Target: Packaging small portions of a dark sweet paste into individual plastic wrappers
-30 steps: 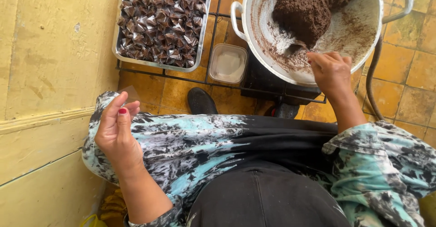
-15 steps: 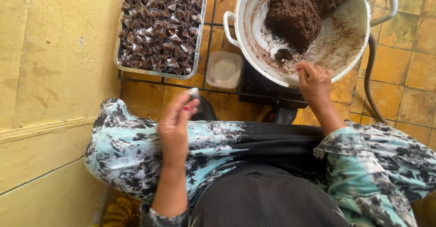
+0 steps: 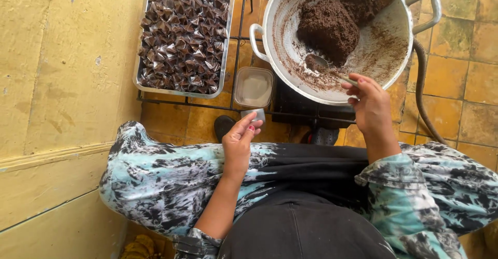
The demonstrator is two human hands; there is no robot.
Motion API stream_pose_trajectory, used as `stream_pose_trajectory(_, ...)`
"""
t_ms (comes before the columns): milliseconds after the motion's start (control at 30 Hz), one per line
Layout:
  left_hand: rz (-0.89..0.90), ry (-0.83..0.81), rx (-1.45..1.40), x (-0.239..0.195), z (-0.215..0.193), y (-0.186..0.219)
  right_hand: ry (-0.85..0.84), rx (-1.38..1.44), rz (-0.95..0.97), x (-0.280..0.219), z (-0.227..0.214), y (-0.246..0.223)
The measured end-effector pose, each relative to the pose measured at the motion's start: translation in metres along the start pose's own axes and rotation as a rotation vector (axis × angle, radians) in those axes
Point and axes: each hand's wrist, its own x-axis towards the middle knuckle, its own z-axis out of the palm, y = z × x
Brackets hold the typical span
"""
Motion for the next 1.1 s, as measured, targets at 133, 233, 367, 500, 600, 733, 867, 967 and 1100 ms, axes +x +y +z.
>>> stream_pose_trajectory(133, -0.125, 0.009, -0.144, 0.003, 0.021, 0.001, -0.141, 0.304, 0.155, -0.019, -0.013, 0.001)
stream_pose_trajectory(233, -0.18, -0.011, -0.174, 0.012, 0.032, -0.005, -0.205, 0.362, 0.21, -0.03, -0.02, 0.02)
stream_pose_trajectory(367, -0.218, 0.004, -0.242, 0.02, 0.042, -0.012, -0.261, 0.335, 0.271, -0.05, -0.012, 0.021)
stream_pose_trajectory(500, -0.252, 0.01, -0.336, 0.017, 0.041, -0.018, -0.306, 0.146, 0.222, -0.07, -0.005, 0.041)
stream_pose_trajectory(600, -0.258, 0.0, -0.356, 0.016, 0.039, -0.01, -0.334, -0.039, 0.141, -0.082, 0.008, 0.051)
stream_pose_trajectory(733, -0.271, -0.013, -0.386, 0.015, 0.037, -0.013, -0.364, -0.362, -0.091, -0.089, 0.017, 0.063)
stream_pose_trajectory(867, -0.287, -0.024, -0.43, 0.012, 0.038, -0.006, -0.34, -0.456, -0.172, -0.095, 0.033, 0.055)
stream_pose_trajectory(967, -0.323, -0.043, -0.516, 0.011, 0.039, -0.002, -0.34, -0.488, -0.236, -0.096, 0.037, 0.052)
stream_pose_trajectory(1100, -0.367, -0.049, -0.665, 0.008, 0.04, -0.001, -0.336, -0.45, -0.291, -0.098, 0.038, 0.06)
